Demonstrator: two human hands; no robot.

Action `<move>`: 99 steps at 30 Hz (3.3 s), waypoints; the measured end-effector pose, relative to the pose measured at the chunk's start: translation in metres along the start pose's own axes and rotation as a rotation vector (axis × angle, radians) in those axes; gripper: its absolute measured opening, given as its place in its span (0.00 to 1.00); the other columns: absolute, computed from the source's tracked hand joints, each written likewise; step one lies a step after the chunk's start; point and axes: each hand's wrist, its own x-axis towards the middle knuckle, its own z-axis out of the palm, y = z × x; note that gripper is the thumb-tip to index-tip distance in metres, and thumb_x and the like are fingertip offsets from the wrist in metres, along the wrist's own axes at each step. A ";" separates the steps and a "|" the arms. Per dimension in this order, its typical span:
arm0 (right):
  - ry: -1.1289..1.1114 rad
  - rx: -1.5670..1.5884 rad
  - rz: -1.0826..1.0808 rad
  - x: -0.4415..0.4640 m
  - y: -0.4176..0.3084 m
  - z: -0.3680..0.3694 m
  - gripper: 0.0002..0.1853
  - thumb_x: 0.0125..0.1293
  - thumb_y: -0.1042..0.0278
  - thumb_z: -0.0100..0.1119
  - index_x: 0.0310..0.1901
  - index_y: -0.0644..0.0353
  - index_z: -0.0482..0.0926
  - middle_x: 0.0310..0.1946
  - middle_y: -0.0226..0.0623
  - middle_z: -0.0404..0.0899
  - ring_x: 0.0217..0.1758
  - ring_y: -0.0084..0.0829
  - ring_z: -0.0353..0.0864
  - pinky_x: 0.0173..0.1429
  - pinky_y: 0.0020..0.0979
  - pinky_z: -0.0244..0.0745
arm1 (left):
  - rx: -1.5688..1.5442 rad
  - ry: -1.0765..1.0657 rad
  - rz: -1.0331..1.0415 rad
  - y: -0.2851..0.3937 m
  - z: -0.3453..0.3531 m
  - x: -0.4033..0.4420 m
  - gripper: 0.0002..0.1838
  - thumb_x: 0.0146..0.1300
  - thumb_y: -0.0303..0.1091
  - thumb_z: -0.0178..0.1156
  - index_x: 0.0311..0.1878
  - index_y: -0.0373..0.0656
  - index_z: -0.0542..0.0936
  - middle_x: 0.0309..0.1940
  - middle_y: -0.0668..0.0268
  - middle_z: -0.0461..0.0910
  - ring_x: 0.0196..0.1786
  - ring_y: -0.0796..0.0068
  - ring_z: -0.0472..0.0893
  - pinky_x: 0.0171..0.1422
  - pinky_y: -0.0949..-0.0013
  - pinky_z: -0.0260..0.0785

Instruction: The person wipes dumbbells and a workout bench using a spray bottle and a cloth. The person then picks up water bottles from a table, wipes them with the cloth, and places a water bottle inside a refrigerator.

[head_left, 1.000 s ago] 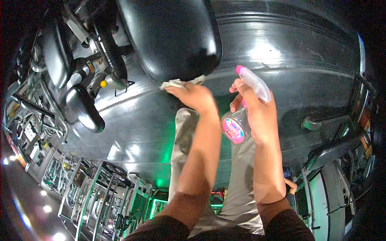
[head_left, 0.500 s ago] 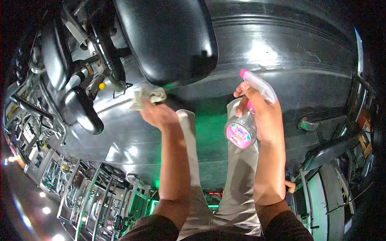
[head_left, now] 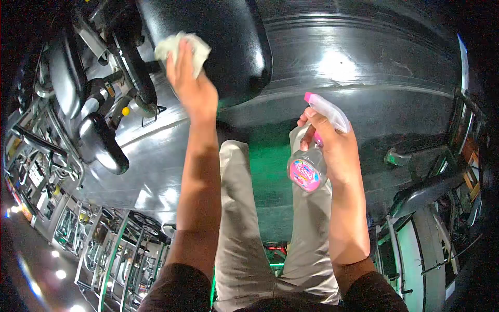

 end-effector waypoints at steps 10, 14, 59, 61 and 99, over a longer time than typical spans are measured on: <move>0.063 -0.064 -0.026 0.003 0.008 0.010 0.20 0.72 0.60 0.67 0.59 0.64 0.82 0.37 0.37 0.83 0.25 0.25 0.78 0.33 0.29 0.72 | -0.048 -0.565 0.598 0.060 0.055 0.067 0.19 0.55 0.24 0.60 0.51 0.47 0.87 0.57 0.60 0.86 0.69 0.52 0.77 0.76 0.53 0.66; 0.046 -0.105 -0.012 -0.002 0.013 0.007 0.22 0.72 0.60 0.66 0.62 0.64 0.81 0.37 0.36 0.83 0.26 0.25 0.78 0.32 0.29 0.72 | -0.120 -0.574 0.741 0.049 0.026 0.019 0.16 0.58 0.27 0.60 0.50 0.46 0.86 0.57 0.61 0.84 0.71 0.56 0.76 0.76 0.50 0.65; -0.170 -0.273 -0.220 -0.071 -0.055 0.068 0.19 0.76 0.54 0.65 0.54 0.63 0.82 0.35 0.29 0.81 0.27 0.21 0.80 0.33 0.27 0.77 | -0.988 -0.186 -1.110 0.088 -0.195 -0.086 0.20 0.85 0.38 0.47 0.70 0.37 0.73 0.66 0.63 0.78 0.65 0.71 0.78 0.73 0.63 0.68; -0.178 -0.300 -0.254 -0.096 -0.080 0.076 0.18 0.76 0.54 0.65 0.54 0.63 0.81 0.34 0.30 0.81 0.27 0.21 0.80 0.33 0.28 0.77 | -1.071 -0.107 -1.126 0.105 -0.223 -0.066 0.21 0.85 0.38 0.48 0.72 0.37 0.72 0.66 0.63 0.77 0.66 0.71 0.77 0.75 0.63 0.67; 0.061 -0.032 -0.803 -0.556 -0.153 0.048 0.12 0.80 0.63 0.60 0.55 0.61 0.75 0.40 0.30 0.78 0.35 0.24 0.84 0.42 0.29 0.78 | -1.768 -0.524 -0.767 0.272 -0.574 -0.025 0.28 0.75 0.35 0.62 0.73 0.34 0.71 0.64 0.50 0.82 0.62 0.54 0.85 0.65 0.58 0.81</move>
